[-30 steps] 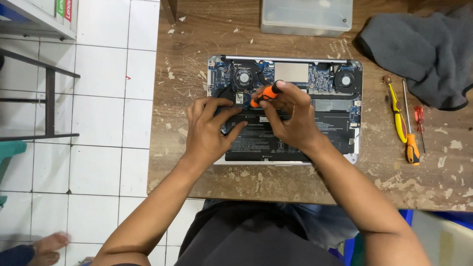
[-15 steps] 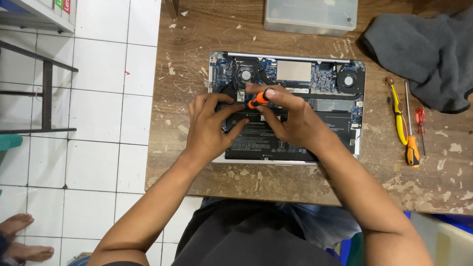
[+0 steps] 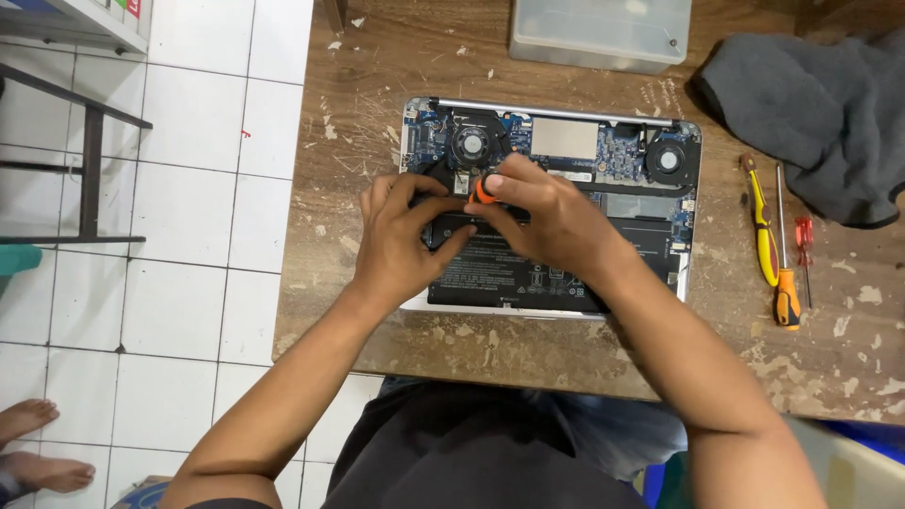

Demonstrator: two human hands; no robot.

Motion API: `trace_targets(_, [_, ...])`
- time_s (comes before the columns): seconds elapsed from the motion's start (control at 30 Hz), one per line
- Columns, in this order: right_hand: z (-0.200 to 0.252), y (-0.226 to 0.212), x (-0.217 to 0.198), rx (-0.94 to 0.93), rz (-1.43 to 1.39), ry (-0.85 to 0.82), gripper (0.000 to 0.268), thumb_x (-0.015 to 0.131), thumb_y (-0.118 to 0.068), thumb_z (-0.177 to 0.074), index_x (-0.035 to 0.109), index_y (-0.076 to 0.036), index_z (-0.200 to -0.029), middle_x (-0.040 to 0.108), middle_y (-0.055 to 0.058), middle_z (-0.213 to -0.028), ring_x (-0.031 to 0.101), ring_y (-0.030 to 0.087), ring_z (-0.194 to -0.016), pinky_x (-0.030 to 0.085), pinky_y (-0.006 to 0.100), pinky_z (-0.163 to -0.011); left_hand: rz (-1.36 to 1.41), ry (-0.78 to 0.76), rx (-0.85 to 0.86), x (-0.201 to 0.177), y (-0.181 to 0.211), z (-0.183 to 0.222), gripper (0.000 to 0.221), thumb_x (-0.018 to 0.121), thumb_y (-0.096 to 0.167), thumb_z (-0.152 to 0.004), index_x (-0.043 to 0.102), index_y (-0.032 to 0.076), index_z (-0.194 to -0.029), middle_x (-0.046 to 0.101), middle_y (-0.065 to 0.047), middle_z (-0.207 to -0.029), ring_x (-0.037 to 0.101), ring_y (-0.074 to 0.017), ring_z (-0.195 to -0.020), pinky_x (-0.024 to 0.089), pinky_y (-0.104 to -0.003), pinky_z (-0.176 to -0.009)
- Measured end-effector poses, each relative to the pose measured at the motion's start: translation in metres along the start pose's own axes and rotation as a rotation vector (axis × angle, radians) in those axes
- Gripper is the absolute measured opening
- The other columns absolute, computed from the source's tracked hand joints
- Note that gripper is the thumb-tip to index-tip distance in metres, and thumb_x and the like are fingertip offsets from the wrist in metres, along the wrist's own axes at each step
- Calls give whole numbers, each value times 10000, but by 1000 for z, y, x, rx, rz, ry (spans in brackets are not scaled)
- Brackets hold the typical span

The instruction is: Replacing a laptop battery by positioning it in the chassis and securing it with screws using a screwdriver.

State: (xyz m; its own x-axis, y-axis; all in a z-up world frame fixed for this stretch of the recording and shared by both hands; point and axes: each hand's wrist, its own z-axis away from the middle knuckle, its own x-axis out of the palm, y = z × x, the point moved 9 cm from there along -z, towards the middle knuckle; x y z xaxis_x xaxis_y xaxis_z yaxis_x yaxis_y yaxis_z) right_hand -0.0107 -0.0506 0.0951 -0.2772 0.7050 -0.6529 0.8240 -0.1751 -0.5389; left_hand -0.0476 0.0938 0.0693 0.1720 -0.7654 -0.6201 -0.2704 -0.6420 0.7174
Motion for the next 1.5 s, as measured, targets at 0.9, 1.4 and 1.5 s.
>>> trace_targets(0.9, [-15, -17, -10, -80, -304, 173, 475, 658, 53, -955, 314, -124, -1231, 696, 216, -1097, 726, 378, -887, 622, 461, -709, -3, 57, 58, -5, 2, -5, 120, 774, 69, -846, 726, 159, -910, 621, 10, -944, 552, -245, -1015, 371, -377, -870])
trace_targets(1.4, [15, 2, -10, -175, -298, 286, 467, 721, 21, -949, 339, 14, -1217, 702, 234, -931, 742, 371, -717, 605, 432, -577, -280, 91, 95, 13, 26, 17, 76, 726, 93, -880, 707, 127, -945, 583, -23, -972, 509, -249, -1008, 364, -392, -858])
trace_targets(1.5, [21, -11, -12, -198, -306, 233, 485, 638, 150, -918, 318, 24, -1261, 709, 274, -960, 732, 404, -728, 611, 467, -598, -299, 93, 105, 15, 35, 21, 76, 715, 89, -881, 706, 112, -952, 584, -48, -984, 517, -270, -1012, 377, -403, -850])
